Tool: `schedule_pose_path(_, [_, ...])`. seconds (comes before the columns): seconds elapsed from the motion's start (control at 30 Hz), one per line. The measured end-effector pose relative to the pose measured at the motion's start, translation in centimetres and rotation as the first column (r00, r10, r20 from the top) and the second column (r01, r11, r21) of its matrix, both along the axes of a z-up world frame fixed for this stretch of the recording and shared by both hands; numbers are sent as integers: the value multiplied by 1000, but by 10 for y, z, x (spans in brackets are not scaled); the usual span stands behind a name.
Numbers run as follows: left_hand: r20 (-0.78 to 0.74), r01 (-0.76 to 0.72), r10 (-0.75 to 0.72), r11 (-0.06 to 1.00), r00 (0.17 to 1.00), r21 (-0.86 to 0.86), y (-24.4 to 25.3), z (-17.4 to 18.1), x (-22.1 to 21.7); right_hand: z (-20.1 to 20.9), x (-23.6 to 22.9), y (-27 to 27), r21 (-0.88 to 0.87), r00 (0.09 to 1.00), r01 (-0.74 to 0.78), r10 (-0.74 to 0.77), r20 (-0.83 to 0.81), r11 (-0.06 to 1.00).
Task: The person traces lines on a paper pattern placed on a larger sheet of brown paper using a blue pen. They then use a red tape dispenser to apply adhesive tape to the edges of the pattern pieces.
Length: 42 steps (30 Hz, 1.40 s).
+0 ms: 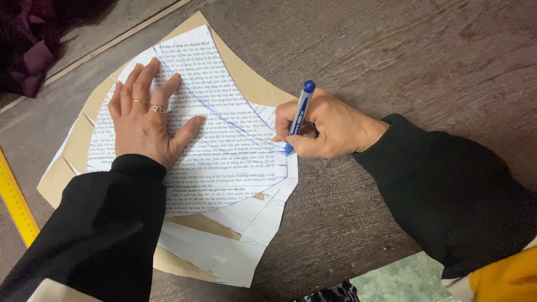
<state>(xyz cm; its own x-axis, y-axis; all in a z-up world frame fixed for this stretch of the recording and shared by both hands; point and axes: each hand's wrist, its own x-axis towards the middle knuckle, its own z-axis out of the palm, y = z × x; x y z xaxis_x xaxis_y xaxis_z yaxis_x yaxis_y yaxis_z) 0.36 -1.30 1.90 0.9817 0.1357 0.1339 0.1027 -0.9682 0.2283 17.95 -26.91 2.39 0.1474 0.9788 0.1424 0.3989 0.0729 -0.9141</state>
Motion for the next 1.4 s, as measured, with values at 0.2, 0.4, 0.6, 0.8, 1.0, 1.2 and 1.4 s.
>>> schedule_pose_path(0.2, [14,-1,0,1000,1000,17,1,-2,-1,0,0,0,-30,1000,-4,4,-1,1000])
schedule_pose_path(0.4, [-2,-11,11,1000,1000,7,1,0,0,0,-1,0,-48,999,20,-21,-26,999])
schedule_pose_path(0.6, [3,-24,24,999,1000,29,3,-1,-1,2,-2,1,-32,1000,7,-8,-29,999])
schedule_pose_path(0.8, [-22,-58,59,998,998,28,4,-4,-1,-4,-2,-1,-68,998,18,-21,-51,998])
schedule_pose_path(1.0, [-42,-132,134,989,990,63,8,-20,-2,1,-6,4,5,961,151,-146,-235,988])
schedule_pose_path(1.2, [-14,-136,137,990,991,43,9,-25,-2,42,4,59,82,897,407,-381,-224,910])
schedule_pose_path(1.4, [-34,-120,121,993,992,14,14,-28,-3,52,0,168,57,944,237,-216,-249,970])
